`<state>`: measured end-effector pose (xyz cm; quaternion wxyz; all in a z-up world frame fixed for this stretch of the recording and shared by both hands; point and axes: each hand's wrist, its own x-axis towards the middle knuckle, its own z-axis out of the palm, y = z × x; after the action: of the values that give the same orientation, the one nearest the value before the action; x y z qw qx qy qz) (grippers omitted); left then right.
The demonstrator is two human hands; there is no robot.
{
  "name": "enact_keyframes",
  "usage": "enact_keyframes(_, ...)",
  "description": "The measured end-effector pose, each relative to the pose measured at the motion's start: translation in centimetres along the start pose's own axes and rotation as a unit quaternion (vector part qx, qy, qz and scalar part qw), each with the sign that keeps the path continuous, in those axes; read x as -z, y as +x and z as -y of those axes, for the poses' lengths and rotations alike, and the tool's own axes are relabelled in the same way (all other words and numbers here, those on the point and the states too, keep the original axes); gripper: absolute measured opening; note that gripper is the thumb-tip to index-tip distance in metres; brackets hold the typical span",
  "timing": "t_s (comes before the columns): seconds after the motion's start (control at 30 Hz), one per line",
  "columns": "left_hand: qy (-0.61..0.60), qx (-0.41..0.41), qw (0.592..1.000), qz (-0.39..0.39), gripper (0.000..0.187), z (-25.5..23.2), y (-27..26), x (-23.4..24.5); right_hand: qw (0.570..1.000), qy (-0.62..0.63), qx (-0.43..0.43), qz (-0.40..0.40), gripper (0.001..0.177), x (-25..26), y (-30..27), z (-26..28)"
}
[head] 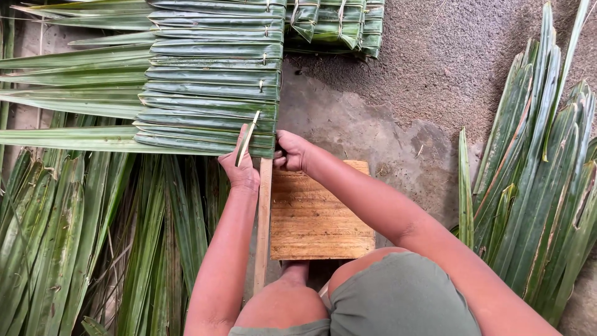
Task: Weaving palm leaves onto a wooden spine to create a thatched panel
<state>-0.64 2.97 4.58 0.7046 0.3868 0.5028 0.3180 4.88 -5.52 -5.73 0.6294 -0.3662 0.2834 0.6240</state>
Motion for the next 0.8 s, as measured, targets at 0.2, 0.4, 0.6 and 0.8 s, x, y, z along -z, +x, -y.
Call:
enact_keyframes(0.2, 0.009, 0.004, 1.000, -0.001, 0.026, 1.4, 0.8, 0.6, 0.999, -0.044, 0.009, -0.017, 0.026, 3.0, 4.5, -1.3)
enact_keyframes(0.4, 0.003, -0.005, 0.999, 0.036, 0.033, 3.4, 2.3, 1.9, 0.999, -0.042, 0.003, -0.024, 0.023, 1.2, 2.1, -0.8)
enact_keyframes(0.6, 0.015, -0.019, 0.999, 0.032, 0.031, 3.4, 1.6, 1.5, 1.000, -0.023, 0.000, -0.021, 0.016, 2.5, 2.0, -0.2)
enact_keyframes(0.8, -0.009, 0.012, 1.000, 0.006, 0.033, 3.8, 1.7, 1.4, 0.994, -0.090, 0.055, 0.011, 0.008, 2.8, -2.2, -0.2)
